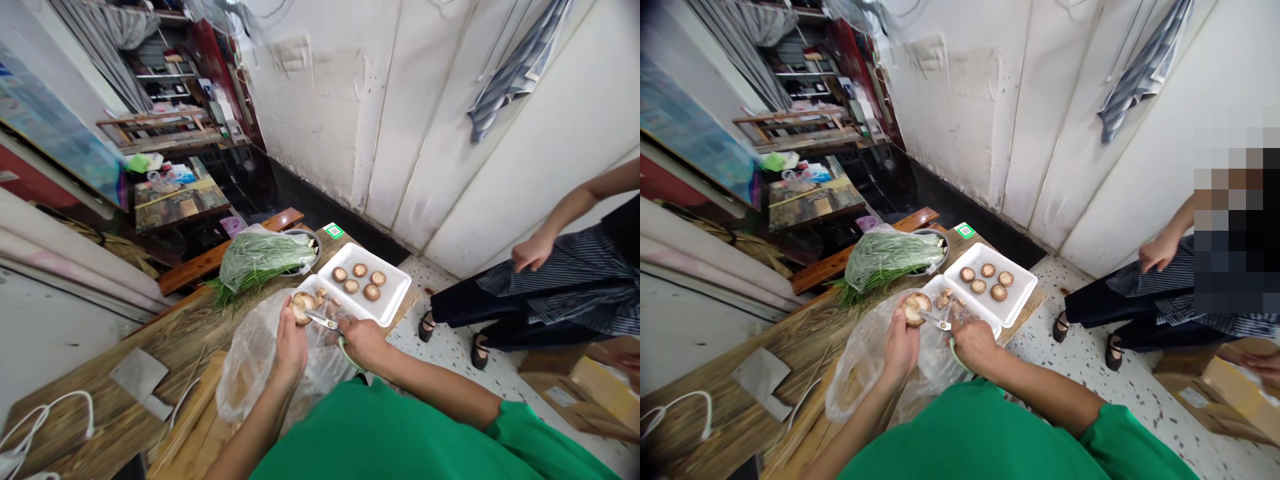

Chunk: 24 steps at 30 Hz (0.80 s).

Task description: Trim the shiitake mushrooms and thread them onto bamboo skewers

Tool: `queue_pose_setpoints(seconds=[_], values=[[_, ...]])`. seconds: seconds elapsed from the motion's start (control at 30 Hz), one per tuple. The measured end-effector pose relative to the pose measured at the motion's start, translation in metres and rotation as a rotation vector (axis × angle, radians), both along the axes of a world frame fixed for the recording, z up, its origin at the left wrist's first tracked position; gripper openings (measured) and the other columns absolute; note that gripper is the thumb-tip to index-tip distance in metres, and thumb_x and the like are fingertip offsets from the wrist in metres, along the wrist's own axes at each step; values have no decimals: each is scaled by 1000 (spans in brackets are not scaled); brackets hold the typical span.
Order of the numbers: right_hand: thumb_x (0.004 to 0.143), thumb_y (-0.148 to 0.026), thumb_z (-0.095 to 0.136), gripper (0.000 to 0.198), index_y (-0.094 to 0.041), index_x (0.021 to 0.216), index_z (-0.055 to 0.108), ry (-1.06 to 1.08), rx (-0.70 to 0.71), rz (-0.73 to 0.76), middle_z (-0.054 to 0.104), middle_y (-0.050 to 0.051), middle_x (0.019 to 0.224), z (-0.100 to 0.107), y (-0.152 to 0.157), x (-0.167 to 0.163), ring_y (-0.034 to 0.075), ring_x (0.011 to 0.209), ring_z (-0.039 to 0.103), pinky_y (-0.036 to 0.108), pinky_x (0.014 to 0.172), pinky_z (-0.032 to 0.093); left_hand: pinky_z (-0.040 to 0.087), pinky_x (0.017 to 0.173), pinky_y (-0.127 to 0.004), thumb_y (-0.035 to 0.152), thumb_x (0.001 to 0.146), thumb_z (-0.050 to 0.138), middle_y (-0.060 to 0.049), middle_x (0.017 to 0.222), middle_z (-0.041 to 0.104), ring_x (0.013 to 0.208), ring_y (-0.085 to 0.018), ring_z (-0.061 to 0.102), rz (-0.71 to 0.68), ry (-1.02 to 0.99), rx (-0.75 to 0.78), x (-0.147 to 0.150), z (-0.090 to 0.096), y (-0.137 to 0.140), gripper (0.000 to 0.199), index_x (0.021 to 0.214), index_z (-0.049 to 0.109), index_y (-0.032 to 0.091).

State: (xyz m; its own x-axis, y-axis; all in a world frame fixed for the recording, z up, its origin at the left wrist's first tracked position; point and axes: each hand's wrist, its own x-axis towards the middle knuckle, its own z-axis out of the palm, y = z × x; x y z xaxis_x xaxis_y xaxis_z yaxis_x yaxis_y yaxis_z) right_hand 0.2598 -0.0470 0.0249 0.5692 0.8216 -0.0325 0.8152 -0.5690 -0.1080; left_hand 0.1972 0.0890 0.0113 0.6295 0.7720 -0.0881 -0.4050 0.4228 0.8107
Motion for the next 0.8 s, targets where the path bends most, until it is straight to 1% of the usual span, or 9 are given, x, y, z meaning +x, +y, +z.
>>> queue_pose_setpoints(seconds=[0.1,0.23,0.33,0.47,0.53,0.63,0.8], values=[[86,-37,42,31,-15,98,60,6,6,6,69,13,83,-2,0,2,23,69,64,28,58,42,32,102,-34,32,87,44,-6,119,57,114,-17,49,-18,-4,-63,3,-2,3,30,113,54,22],[85,-35,46,30,-14,100,59,31,-2,0,68,13,87,4,-1,3,24,75,64,28,60,44,33,100,-36,30,86,45,-7,117,59,111,-18,51,-39,-12,-101,6,-7,8,29,111,55,19],[85,-37,46,32,-12,100,59,62,-15,-18,68,14,90,11,-1,2,24,80,64,28,63,45,33,100,-37,33,85,45,-7,116,59,109,-18,53,-16,-10,-85,8,-12,8,32,114,53,20],[86,-47,42,39,-14,97,60,147,-24,1,69,13,89,19,-4,2,25,83,65,28,66,45,31,102,-36,39,86,44,-5,121,56,114,-17,49,23,34,-2,10,-18,5,36,119,50,24],[85,-48,43,40,-15,99,60,144,-29,-2,68,13,91,22,-6,3,25,84,64,29,67,45,31,102,-36,41,86,44,-5,123,55,116,-18,48,20,54,16,10,-18,4,39,120,49,25],[84,-48,45,40,-15,103,59,121,-46,-13,67,13,93,26,-10,5,25,84,64,30,69,45,32,101,-36,42,85,44,-8,125,54,114,-18,49,-10,58,-11,9,-14,4,41,122,48,22],[83,-45,48,41,-14,108,57,79,-7,-49,65,14,95,24,-11,2,26,83,63,32,68,46,33,100,-35,40,85,44,-8,124,54,112,-18,51,-48,50,-50,9,-10,3,38,117,52,21]])
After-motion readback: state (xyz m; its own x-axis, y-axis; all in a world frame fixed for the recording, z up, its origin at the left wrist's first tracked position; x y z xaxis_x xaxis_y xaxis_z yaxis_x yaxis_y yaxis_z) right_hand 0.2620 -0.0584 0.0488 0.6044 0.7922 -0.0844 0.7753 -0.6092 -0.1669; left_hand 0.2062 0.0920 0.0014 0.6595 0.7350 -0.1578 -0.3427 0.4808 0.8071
